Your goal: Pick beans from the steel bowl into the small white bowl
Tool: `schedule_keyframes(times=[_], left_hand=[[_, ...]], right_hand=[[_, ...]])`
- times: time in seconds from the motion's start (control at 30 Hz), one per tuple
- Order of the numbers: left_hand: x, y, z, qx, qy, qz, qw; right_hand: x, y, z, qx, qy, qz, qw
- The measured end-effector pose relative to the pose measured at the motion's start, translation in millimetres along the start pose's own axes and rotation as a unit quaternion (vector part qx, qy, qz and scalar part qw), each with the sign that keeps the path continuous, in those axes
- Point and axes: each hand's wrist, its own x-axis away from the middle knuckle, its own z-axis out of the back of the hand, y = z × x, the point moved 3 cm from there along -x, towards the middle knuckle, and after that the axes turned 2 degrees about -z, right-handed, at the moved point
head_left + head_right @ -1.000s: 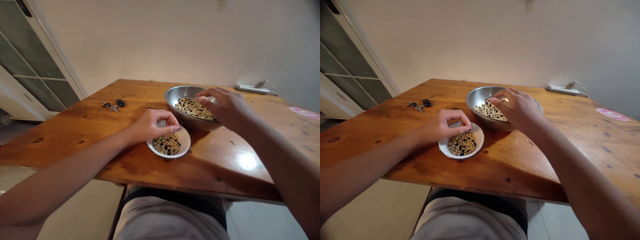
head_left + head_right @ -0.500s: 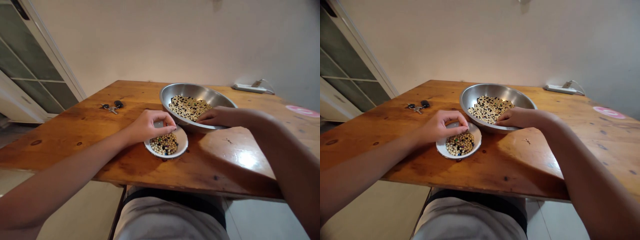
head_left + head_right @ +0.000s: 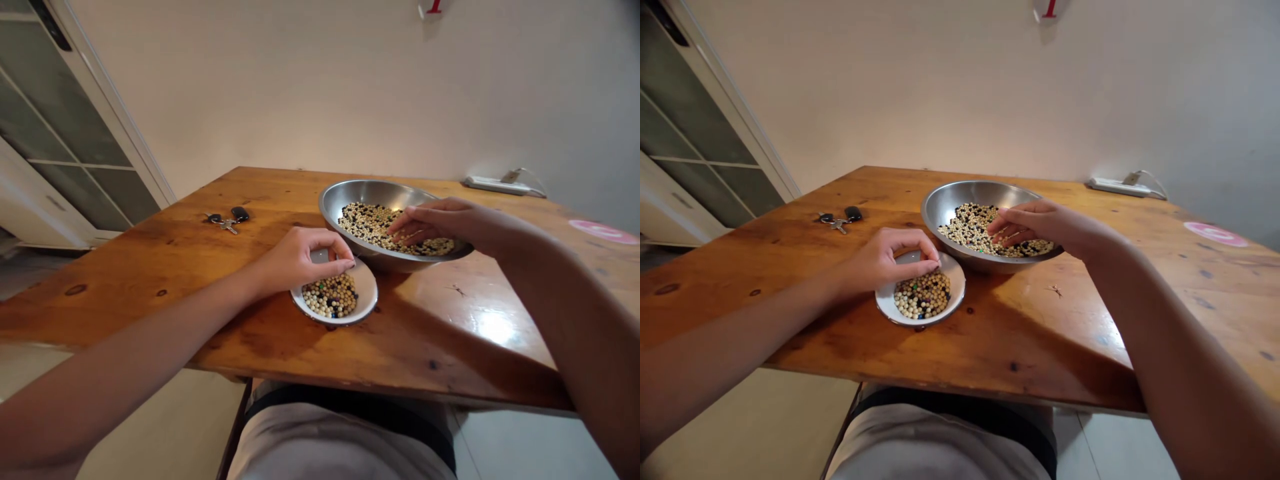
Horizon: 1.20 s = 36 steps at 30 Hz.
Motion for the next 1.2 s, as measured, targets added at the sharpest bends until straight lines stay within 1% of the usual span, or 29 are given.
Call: schedule_keyframes(times=[0.2, 0.4, 0.53, 0.67, 0.87, 1.03, 1.2], left_hand=[[-0.4, 0.4, 0.7, -0.006, -0.002, 0.004, 1.0], [0.3, 1.4, 0.7, -0.004, -0.004, 0.009, 1.0], [0.6, 1.6, 0.6, -0.004, -0.004, 0.015, 1.0], [0.4, 1.6, 1.0, -0.006, -0.005, 0.011, 1.0], [0.8, 0.0, 1.1, -0.007, 0.0, 0.015, 1.0], [1.3, 2.4, 0.9, -0.001, 0.0, 0.017, 1.0], [0.4, 3.1, 0.9, -0.002, 0.002, 0.012, 1.0]], right_hand=[[-3.6, 4.7, 3.6, -0.03, -0.006, 0.006, 1.0], [0.0, 1.5, 2.3, -0.066, -0.011, 0.011, 0.998], [2.8, -2.1, 0.7, -0.059, 0.0, 0.009, 0.998], [4.2, -4.1, -0.8, -0.062, -0.004, 0.016, 0.998], [6.4, -6.6, -7.8, -0.033, -0.007, 0.018, 0.999], [8.7, -11.6, -17.4, 0.006, -0.032, 0.054, 0.998], [12.0, -16.6, -21.8, -0.028, -0.003, 0.075, 0.997]])
